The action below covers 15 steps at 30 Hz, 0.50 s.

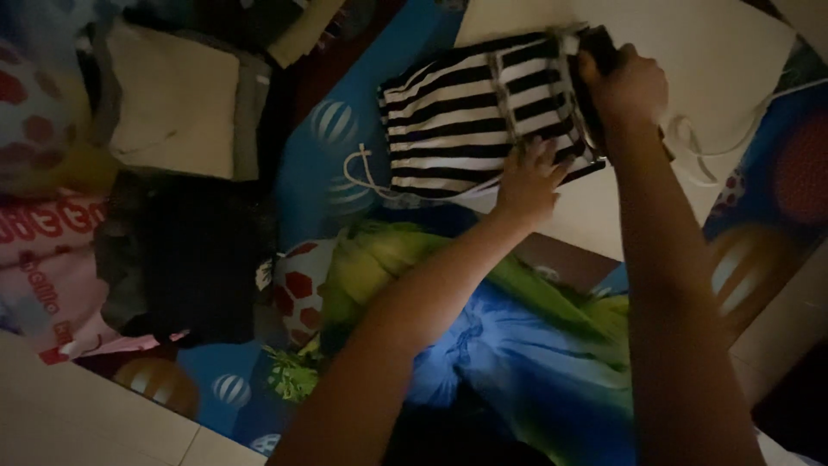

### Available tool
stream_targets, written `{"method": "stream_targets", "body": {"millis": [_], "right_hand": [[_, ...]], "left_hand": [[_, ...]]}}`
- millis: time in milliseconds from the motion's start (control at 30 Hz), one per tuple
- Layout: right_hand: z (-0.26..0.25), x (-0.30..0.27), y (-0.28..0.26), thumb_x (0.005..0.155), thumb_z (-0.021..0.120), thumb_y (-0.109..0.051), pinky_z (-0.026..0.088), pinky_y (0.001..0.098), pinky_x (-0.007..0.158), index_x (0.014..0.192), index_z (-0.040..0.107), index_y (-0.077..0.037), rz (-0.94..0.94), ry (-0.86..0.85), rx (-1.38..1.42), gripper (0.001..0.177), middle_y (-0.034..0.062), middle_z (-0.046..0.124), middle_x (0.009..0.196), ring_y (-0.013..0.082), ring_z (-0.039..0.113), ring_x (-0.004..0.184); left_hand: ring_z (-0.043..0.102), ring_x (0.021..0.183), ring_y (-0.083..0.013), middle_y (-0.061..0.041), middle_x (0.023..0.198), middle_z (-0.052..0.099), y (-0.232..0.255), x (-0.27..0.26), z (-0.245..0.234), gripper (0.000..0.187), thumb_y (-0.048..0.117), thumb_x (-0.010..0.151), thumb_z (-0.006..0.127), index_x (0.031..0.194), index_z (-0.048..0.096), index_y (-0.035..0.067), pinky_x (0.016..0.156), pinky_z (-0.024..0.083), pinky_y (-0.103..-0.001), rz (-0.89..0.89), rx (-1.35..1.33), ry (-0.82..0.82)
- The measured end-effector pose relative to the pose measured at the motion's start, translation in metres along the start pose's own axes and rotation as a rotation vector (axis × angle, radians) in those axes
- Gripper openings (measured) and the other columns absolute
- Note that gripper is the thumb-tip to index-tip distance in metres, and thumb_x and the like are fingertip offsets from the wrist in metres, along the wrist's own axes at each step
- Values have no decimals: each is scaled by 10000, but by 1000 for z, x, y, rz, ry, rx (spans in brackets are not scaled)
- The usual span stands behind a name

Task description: The recorder irons and folds various items of clothing on a floor-based mat.

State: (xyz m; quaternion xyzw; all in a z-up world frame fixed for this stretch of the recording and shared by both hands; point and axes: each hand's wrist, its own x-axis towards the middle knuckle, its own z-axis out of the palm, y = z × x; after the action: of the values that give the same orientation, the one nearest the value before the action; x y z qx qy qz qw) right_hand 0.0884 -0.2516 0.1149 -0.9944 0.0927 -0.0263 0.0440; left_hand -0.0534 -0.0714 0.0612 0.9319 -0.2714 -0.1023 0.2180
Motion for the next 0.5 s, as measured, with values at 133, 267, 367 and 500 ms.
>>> {"method": "stream_targets", "body": {"millis": [133, 267, 367, 500], "right_hand": [[10, 13, 15, 1054, 684, -694, 566, 572, 684, 1072, 705, 45, -38, -22, -119, 740, 310, 706, 890, 489, 703, 802], [13, 29, 48, 1033, 687, -702, 573, 541, 703, 1108, 720, -6, 178, 21, -82, 701, 285, 713, 935, 452, 718, 846], [33, 46, 101, 1008, 708, -725, 559, 611, 621, 1132, 703, 8, 157, 45, -209, 743, 295, 715, 900, 489, 703, 830], [43, 59, 156, 1082, 627, -708, 563, 594, 782, 1319, 627, 20, 279, -43, -193, 766, 326, 700, 1119, 486, 700, 978]], "left_hand": [[90, 1549, -317, -26, 1723, 109, -12, 6, 16, 675, 329, 976, 481, 1610, 251, 339, 1199, 107, -658, -161, 109, -217], [-28, 1594, -316, -31, 1737, -43, -15, 2, 27, 770, 92, 1044, 495, 1657, 167, 421, 1231, 29, -654, -180, 277, -200], [-51, 1594, -414, -58, 1745, -66, -12, 0, -5, 755, 118, 1051, 493, 1667, 160, 400, 1216, 19, -711, -216, 95, -294], [-37, 1571, -416, -52, 1727, -76, -14, 12, -3, 743, 115, 1025, 506, 1616, 196, 441, 1167, 30, -753, -276, 9, -325]]}}
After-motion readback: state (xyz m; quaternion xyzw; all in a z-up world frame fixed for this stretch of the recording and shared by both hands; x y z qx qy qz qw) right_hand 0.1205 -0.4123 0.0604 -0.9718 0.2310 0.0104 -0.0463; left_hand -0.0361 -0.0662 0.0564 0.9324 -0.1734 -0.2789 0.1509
